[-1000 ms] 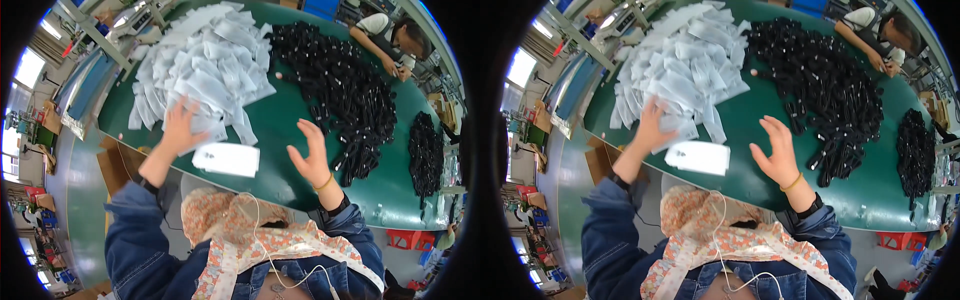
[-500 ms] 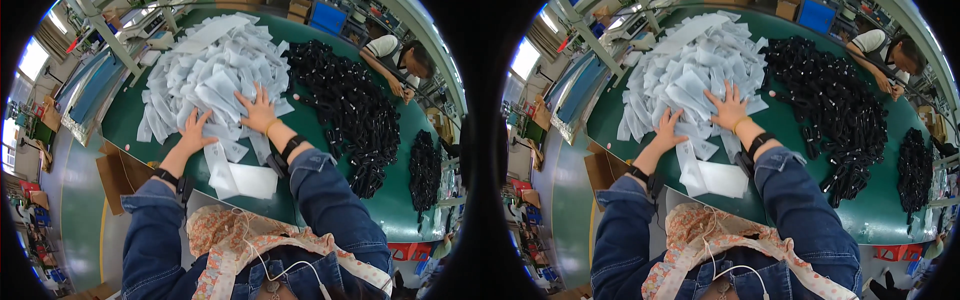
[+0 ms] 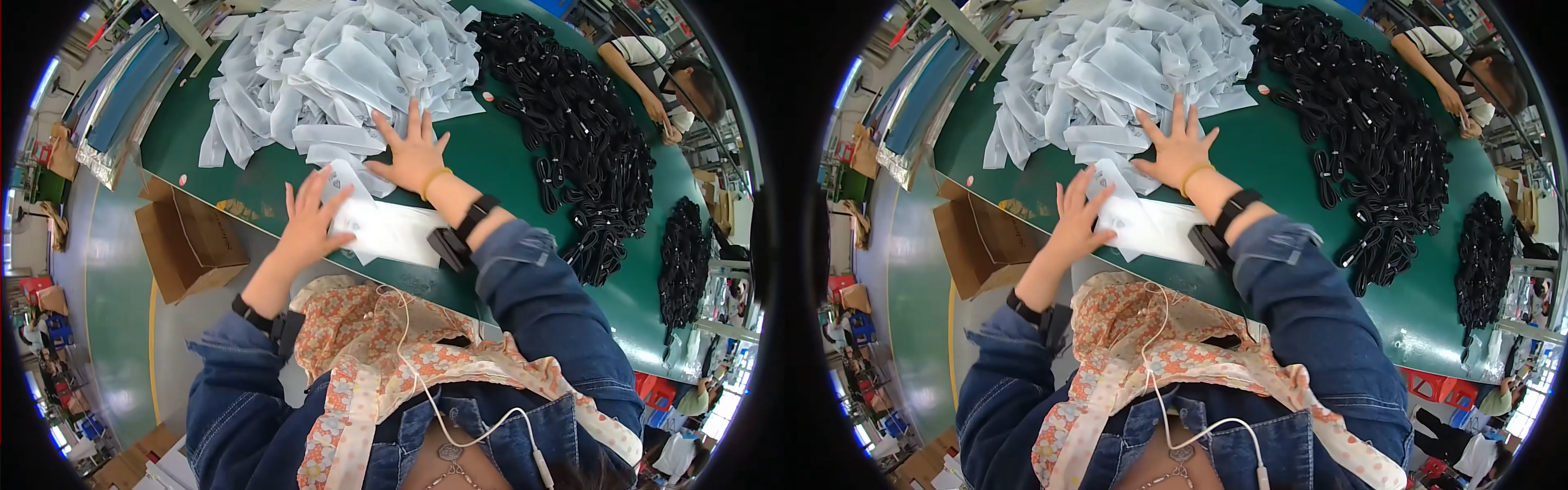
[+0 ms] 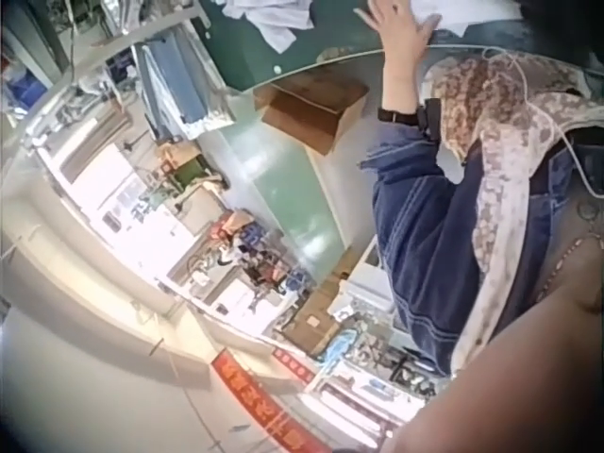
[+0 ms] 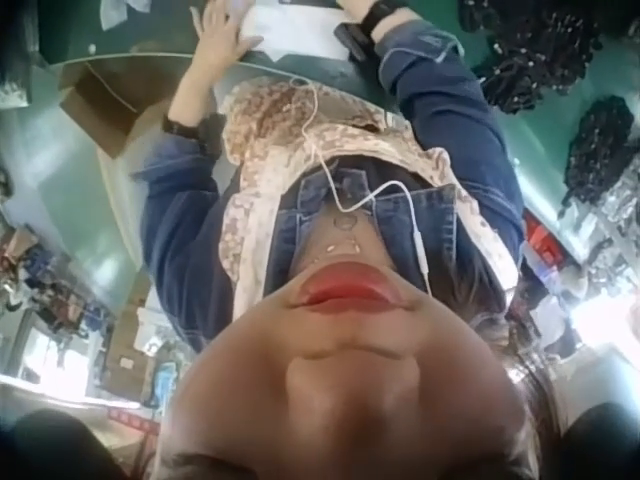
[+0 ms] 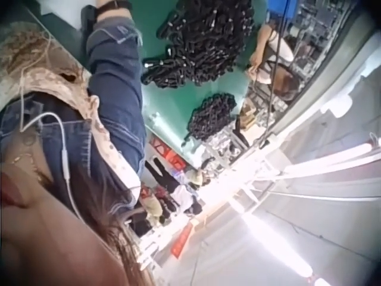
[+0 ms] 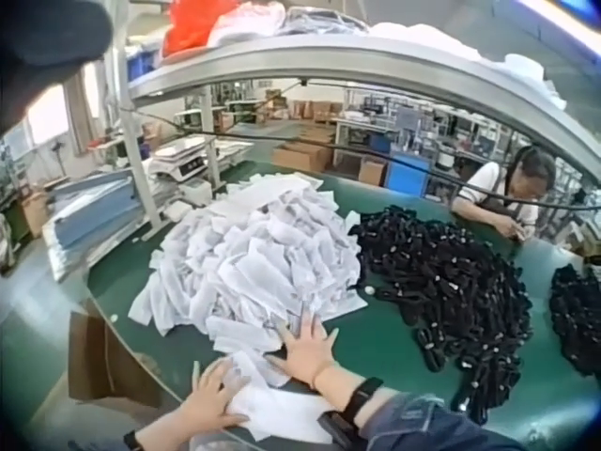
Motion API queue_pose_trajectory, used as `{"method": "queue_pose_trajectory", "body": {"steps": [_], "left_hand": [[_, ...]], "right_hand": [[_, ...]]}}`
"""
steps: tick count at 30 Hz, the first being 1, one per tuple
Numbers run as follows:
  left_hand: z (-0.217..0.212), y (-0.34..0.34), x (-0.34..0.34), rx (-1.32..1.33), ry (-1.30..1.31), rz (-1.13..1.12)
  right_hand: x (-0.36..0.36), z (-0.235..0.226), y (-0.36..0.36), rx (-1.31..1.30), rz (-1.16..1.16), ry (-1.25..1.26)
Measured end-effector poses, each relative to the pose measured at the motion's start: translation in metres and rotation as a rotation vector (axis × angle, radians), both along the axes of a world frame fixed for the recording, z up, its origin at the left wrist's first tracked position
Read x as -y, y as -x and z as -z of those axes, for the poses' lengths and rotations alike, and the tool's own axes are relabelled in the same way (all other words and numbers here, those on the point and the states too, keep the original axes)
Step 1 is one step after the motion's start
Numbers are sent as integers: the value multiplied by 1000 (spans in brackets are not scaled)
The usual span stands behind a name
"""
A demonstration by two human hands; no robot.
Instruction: The person bags black cables by hand, picking up a cable, sliding it into a white plastic bag, and placing the bagged cable onto a pile on the table.
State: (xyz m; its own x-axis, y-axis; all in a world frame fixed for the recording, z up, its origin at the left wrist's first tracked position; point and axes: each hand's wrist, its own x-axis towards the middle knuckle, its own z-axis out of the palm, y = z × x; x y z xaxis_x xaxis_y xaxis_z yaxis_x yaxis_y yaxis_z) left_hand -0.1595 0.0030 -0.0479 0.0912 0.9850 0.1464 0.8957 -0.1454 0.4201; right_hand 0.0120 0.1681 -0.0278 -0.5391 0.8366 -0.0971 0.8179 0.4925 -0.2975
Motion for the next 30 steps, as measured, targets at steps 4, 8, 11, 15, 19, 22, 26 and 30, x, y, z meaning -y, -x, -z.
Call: {"method": "queue_pose_trajectory", "body": {"steps": [4, 8, 11, 15, 19, 22, 26, 30], "left_hand": [[-19, -30, 22, -89, 43, 146], [-10, -55, 25, -128, 14, 183], [-7, -66, 32, -158, 6, 165], [-9, -82, 34, -171, 22, 48], [0, -89, 32, -212, -19, 89], [3, -94, 30, -168, -59, 144], [9, -99, 31, -172, -76, 122], [7, -102, 28, -136, -74, 120]], "right_hand": [[-33, -9, 19, 142, 41, -26], [-58, 5, 30, 270, 41, -18], [-73, -4, 15, 101, 4, 74], [-20, -1, 4, -165, -44, 200], [4, 27, 7, -122, -148, 51], [-16, 31, 14, -185, -93, 49], [-40, 34, 29, -117, -52, 78], [-51, 17, 28, -84, -124, 170]]}}
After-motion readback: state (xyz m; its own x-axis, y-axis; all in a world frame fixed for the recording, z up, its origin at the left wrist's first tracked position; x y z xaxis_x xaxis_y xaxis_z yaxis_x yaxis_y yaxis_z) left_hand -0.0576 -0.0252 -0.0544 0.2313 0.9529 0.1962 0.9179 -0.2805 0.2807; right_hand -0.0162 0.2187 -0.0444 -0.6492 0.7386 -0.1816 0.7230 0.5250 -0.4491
